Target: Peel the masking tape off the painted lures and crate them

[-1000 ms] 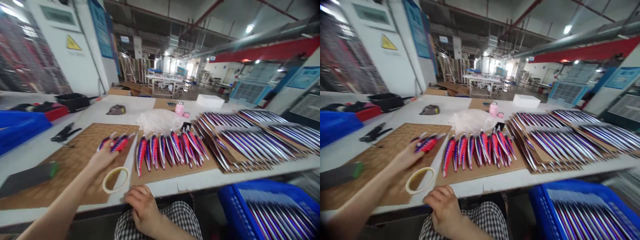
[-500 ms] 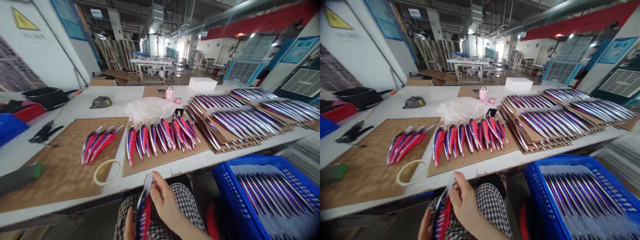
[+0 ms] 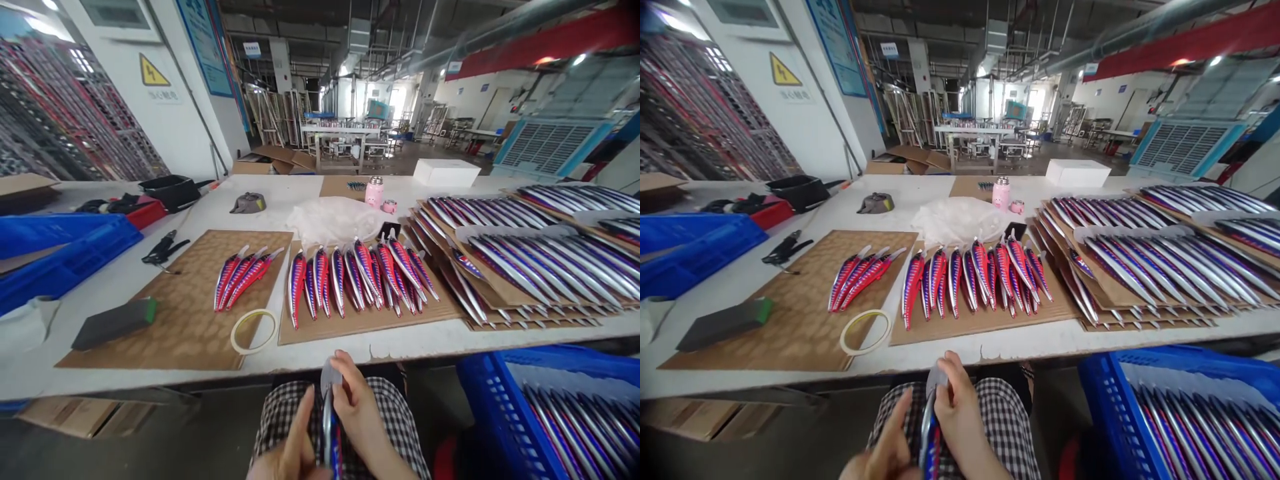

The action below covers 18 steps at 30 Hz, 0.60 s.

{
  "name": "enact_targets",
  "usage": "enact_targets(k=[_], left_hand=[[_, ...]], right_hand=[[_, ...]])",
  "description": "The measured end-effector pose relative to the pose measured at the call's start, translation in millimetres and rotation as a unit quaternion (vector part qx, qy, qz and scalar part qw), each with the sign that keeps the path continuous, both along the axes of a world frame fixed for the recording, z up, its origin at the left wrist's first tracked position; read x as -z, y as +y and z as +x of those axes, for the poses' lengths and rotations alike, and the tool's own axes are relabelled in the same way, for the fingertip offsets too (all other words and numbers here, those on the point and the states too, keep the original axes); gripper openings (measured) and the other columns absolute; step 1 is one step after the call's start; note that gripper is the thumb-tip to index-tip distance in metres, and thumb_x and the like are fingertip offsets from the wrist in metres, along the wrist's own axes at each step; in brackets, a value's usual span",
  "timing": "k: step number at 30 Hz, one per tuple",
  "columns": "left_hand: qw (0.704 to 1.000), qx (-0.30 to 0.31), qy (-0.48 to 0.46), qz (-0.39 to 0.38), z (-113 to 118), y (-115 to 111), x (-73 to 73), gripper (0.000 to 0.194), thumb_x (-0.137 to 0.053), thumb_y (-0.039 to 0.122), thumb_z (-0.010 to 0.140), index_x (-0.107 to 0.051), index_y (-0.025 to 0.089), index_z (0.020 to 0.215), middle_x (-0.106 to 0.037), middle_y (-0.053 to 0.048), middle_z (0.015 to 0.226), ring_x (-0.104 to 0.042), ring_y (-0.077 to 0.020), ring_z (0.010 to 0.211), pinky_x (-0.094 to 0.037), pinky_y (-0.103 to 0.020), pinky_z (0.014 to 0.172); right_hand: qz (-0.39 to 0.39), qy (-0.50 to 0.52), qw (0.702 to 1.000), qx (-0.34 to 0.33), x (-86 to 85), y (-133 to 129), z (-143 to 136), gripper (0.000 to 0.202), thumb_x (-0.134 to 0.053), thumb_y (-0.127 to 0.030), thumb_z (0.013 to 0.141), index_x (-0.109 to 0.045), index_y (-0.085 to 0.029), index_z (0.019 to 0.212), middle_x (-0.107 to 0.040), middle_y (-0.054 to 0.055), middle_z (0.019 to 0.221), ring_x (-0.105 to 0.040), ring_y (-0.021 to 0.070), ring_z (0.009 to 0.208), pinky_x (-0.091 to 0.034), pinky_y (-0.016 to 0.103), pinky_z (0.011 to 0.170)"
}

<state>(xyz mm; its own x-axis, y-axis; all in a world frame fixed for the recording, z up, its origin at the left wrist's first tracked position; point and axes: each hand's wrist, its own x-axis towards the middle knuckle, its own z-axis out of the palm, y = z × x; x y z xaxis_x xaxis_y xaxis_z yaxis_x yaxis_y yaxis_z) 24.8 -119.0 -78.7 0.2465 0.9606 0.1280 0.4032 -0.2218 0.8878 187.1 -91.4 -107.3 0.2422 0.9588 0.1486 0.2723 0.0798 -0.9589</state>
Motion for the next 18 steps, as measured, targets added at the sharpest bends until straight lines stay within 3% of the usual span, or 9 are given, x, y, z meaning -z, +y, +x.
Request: enact_targets(k=[4, 7, 10, 14, 18], left_hand=[[0.988, 0.104, 0.060, 0.094, -4, 48, -16.2, 0.061, -0.050, 0.016, 0.086, -0.036, 0.032, 0.142, -0.068, -0.001, 0.086, -0.064, -0.0131, 0.074, -0.051, -0.021, 0.076], [0.970, 0.183, 0.113, 0.116, 3, 76, -27.9, 0.061, -0.045, 0.008, 0.084, -0.040, 0.030, 0.141, -0.069, -0.004, 0.096, -0.064, -0.0157, 0.087, -0.050, -0.025, 0.084], [0.956, 0.215, 0.158, 0.124, 8, 86, -33.5, 0.060, -0.044, 0.008, 0.083, -0.042, 0.029, 0.139, -0.068, -0.005, 0.097, -0.063, -0.0177, 0.089, -0.050, -0.028, 0.085], [0.952, 0.198, 0.181, 0.149, 8, 86, -26.7, 0.054, -0.046, 0.011, 0.086, -0.045, 0.027, 0.137, -0.067, -0.005, 0.095, -0.062, -0.0187, 0.086, -0.051, -0.029, 0.081], [0.968, 0.137, 0.133, 0.165, 6, 82, -7.3, 0.055, -0.047, 0.013, 0.088, -0.039, 0.029, 0.140, -0.066, -0.001, 0.085, -0.063, -0.0162, 0.080, -0.051, -0.025, 0.076]], right_hand=[[0.003, -0.021, 0.998, -0.061, -5.9, 2, 4, 0.038, -0.051, -0.015, 0.080, -0.066, -0.019, 0.114, -0.058, 0.011, 0.130, -0.051, 0.0225, 0.124, -0.040, 0.044, 0.105], [0.010, -0.052, 0.991, -0.122, -26.2, 6, 11, 0.039, -0.050, -0.010, 0.080, -0.066, -0.023, 0.113, -0.061, 0.007, 0.126, -0.052, 0.0213, 0.123, -0.041, 0.042, 0.105], [0.018, -0.079, 0.980, -0.183, -50.6, 12, 19, 0.038, -0.048, -0.005, 0.079, -0.068, -0.025, 0.104, -0.066, 0.003, 0.115, -0.059, 0.0184, 0.110, -0.045, 0.034, 0.097], [0.007, -0.111, 0.970, -0.216, -68.6, 20, 24, 0.034, -0.047, -0.002, 0.079, -0.069, -0.025, 0.091, -0.065, 0.000, 0.102, -0.063, 0.0164, 0.095, -0.048, 0.027, 0.088], [-0.014, -0.148, 0.963, -0.224, -67.2, 26, 23, 0.037, -0.048, 0.000, 0.076, -0.071, -0.026, 0.089, -0.065, -0.002, 0.099, -0.064, 0.0162, 0.092, -0.048, 0.026, 0.087]])
